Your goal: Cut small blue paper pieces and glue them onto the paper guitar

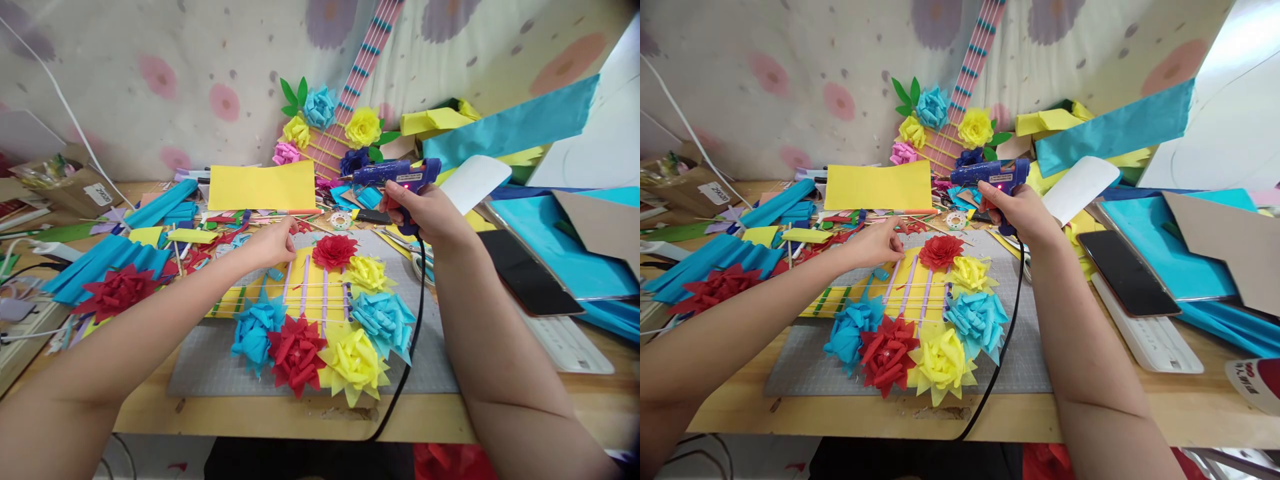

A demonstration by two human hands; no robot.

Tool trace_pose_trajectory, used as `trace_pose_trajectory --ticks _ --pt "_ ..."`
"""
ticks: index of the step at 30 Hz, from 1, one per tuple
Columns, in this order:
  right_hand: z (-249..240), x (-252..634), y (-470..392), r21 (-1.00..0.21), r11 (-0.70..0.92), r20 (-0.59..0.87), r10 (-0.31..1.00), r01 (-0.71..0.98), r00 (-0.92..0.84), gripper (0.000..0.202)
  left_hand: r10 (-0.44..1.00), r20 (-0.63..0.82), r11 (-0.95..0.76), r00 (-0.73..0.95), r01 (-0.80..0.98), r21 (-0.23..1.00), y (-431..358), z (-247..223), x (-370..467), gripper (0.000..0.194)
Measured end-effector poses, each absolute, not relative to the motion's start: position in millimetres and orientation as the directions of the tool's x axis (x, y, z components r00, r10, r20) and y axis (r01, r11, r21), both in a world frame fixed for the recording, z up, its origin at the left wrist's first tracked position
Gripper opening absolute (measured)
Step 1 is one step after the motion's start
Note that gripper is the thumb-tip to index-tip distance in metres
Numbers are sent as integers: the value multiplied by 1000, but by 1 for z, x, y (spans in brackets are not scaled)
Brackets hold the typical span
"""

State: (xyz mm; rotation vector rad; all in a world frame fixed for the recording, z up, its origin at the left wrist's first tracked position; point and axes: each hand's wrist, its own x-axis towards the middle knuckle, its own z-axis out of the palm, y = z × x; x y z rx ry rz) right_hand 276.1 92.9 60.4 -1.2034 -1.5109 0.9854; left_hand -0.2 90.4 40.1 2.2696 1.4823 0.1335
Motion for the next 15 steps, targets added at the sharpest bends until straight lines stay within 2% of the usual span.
trace_pose_trajectory --ticks 6,11,15 --pt "59 277 94 -955 200 186 979 219 -83 42 901 -152 -317 406 857 406 89 43 0 50" --pt "58 279 95 -954 194 180 980 227 -81 43 943 -171 -169 286 853 494 91 47 0 31" --pt "57 279 96 -953 196 182 980 232 -78 43 942 -211 -98 262 814 572 92 44 -1 20"
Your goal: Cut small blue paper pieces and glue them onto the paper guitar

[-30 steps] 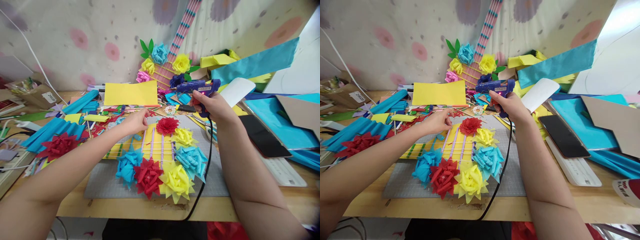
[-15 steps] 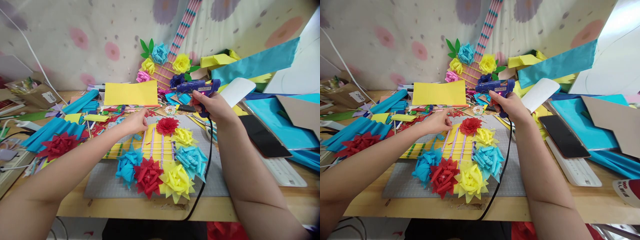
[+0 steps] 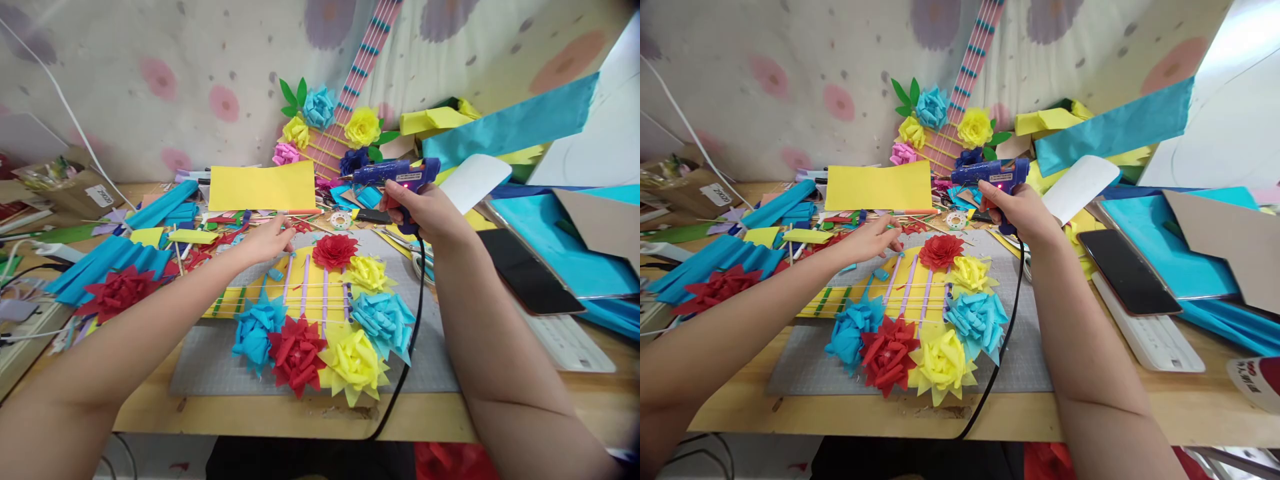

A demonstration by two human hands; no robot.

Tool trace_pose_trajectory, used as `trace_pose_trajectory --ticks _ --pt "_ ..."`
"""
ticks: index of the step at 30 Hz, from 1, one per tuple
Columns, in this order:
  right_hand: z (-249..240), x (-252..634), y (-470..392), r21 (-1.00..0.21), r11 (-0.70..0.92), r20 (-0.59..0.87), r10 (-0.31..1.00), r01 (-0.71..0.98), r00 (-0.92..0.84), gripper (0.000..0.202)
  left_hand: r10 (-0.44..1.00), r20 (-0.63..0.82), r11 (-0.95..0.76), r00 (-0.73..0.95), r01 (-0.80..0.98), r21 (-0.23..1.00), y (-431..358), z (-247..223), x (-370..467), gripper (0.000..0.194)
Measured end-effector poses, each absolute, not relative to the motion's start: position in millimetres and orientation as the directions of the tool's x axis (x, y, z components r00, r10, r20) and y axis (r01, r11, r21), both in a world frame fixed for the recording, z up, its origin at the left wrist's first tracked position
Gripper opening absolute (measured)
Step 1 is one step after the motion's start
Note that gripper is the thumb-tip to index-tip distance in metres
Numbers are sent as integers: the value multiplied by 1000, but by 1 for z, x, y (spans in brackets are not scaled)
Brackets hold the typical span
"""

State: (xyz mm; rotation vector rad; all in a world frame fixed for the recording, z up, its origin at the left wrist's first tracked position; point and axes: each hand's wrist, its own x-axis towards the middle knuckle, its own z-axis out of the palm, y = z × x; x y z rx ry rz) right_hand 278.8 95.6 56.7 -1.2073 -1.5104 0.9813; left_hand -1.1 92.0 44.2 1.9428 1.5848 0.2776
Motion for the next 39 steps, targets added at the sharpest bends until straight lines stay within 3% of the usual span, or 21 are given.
trace_pose_trajectory --ticks 16,25,33,39 --pt "56 277 96 -952 184 172 983 243 -67 44 924 -291 20 248 729 684 93 45 -7 23" --pt "56 271 92 -940 142 136 990 310 -40 43 962 -88 -137 259 737 662 88 48 -32 18" --pt "49 259 90 -928 113 86 992 354 -92 45 961 -112 -71 252 617 784 67 63 -43 23" --pt "45 259 87 -926 92 63 994 366 -91 47 884 -166 -225 437 709 668 69 59 -49 28"
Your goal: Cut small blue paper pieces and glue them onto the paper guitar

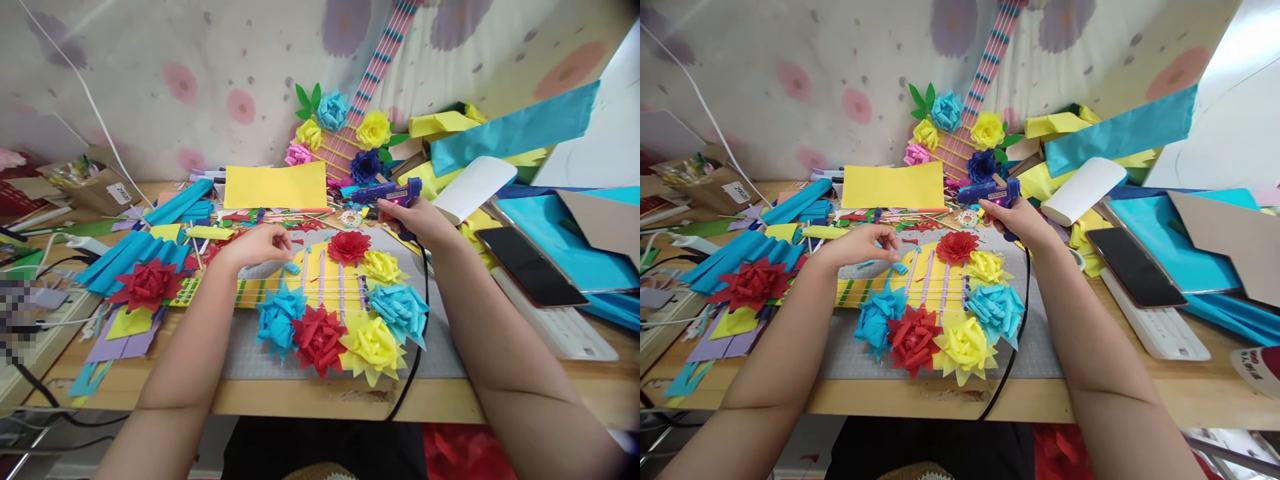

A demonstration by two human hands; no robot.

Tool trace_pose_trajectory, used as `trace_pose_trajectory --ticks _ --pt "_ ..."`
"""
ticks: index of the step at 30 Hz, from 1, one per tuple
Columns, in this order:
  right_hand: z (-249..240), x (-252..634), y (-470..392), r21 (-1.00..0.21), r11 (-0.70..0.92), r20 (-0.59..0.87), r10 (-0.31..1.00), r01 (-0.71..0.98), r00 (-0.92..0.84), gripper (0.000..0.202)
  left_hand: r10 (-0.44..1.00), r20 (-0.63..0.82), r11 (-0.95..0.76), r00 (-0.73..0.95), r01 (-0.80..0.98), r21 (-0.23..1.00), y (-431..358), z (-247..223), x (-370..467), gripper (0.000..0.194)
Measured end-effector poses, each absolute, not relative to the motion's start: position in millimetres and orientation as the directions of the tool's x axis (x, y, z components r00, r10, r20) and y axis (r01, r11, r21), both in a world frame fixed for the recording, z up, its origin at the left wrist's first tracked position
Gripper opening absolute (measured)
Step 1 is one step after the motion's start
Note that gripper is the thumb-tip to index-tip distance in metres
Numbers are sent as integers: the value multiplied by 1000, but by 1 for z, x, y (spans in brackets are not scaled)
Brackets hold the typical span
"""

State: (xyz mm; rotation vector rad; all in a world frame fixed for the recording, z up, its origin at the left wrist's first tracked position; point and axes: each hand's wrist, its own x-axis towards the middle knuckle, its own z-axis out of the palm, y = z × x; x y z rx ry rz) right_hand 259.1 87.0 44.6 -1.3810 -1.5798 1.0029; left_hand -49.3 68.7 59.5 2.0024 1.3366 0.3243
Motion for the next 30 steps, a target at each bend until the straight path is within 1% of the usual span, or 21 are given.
trace_pose_trajectory --ticks 3,6,9,13,15,20,22,26,30 --pt "43 259 86 -930 94 64 993 356 -96 46 803 -223 -310 552 707 636 72 57 -52 31" --pt "40 256 86 -939 82 48 993 335 -109 44 767 -253 -333 590 703 629 73 54 -50 28" --pt "34 253 88 -940 63 30 994 334 -105 44 741 -283 -317 609 688 653 73 51 -47 28" --pt "29 250 88 -919 58 24 996 390 -90 47 751 -312 -286 581 713 640 74 50 -48 39" --pt "30 249 87 -921 62 34 996 386 -80 47 785 -289 -283 547 733 619 74 50 -51 42" --pt "36 246 84 -949 43 33 999 313 -35 44 867 -198 -264 458 757 598 78 42 -51 34" --pt "34 246 85 -955 42 38 999 293 -17 41 871 -225 -239 437 776 584 81 35 -48 30" --pt "25 249 91 -955 11 13 1000 296 3 39 834 -288 -226 470 768 599 84 26 -42 25" --pt "18 252 94 -948 -26 -31 999 318 -10 41 796 -360 -209 486 780 591 86 20 -43 30"
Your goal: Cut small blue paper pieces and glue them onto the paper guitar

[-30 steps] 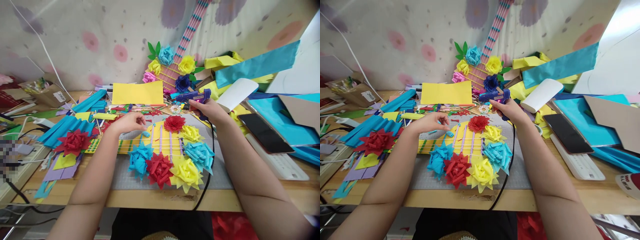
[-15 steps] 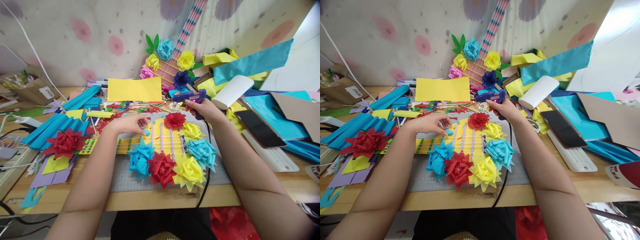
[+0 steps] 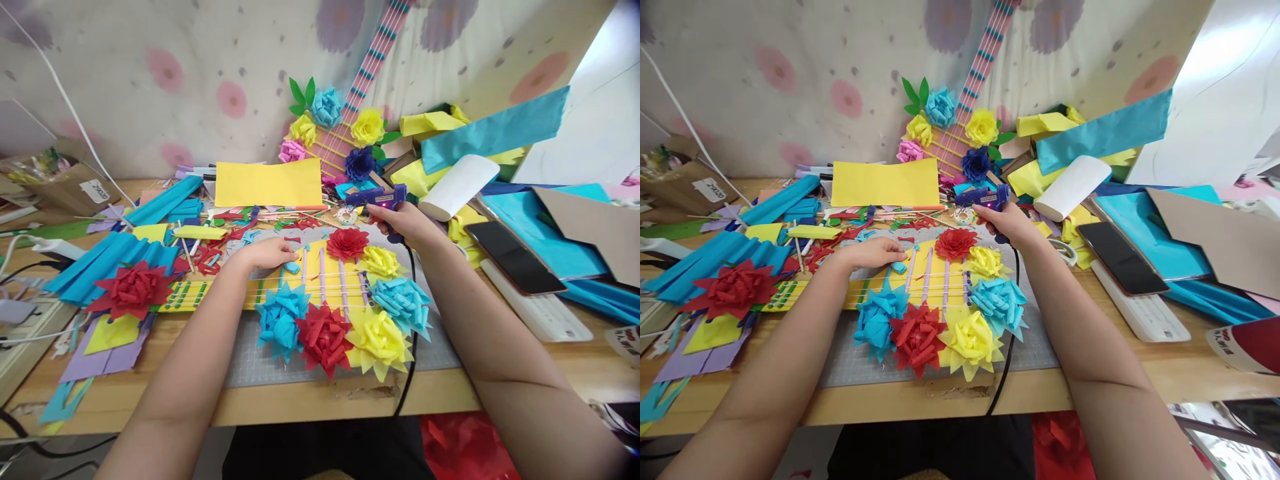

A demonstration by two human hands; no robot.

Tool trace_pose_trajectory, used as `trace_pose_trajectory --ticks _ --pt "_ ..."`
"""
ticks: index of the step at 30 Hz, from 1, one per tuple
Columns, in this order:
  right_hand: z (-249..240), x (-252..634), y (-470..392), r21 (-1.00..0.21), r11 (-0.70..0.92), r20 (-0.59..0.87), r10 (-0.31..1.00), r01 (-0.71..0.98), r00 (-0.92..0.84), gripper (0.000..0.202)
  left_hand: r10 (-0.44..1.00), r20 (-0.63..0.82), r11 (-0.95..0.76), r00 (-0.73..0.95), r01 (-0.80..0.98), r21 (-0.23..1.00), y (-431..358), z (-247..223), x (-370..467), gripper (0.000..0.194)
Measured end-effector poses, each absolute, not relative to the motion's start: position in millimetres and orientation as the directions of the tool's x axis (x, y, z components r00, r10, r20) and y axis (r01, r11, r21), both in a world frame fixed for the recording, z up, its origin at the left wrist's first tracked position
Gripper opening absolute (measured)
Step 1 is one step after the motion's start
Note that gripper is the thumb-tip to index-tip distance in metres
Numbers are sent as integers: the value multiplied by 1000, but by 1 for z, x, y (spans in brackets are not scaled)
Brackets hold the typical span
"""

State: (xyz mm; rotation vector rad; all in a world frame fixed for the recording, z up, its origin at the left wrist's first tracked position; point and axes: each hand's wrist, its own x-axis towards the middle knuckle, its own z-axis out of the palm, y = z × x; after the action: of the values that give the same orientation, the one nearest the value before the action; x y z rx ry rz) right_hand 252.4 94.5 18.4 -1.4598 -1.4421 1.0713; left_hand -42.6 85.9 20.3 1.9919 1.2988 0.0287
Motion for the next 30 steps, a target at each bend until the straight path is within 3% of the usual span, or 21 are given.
trace_pose_trajectory --ticks 4,6,11,17,20,23,30 --pt "23 251 92 -950 -17 -18 1000 311 -1 43 782 -423 -74 457 743 665 90 12 -46 31" --pt "25 249 90 -954 -8 -6 1000 300 9 43 822 -386 -15 419 693 721 92 9 -47 30" --pt "20 249 94 -958 15 26 999 287 36 43 959 -163 -41 230 685 727 98 6 -45 29" --pt "14 252 100 -950 23 59 992 311 108 42 961 -168 -24 222 669 743 101 6 -51 34" --pt "14 254 100 -950 14 67 985 312 159 40 970 -79 -79 230 606 792 100 13 -58 29" --pt "12 255 102 -955 27 78 984 297 162 39 936 6 -208 352 540 815 98 25 -62 28" --pt "6 254 104 -958 68 104 988 279 116 41 871 -9 -378 492 681 627 93 32 -62 25"
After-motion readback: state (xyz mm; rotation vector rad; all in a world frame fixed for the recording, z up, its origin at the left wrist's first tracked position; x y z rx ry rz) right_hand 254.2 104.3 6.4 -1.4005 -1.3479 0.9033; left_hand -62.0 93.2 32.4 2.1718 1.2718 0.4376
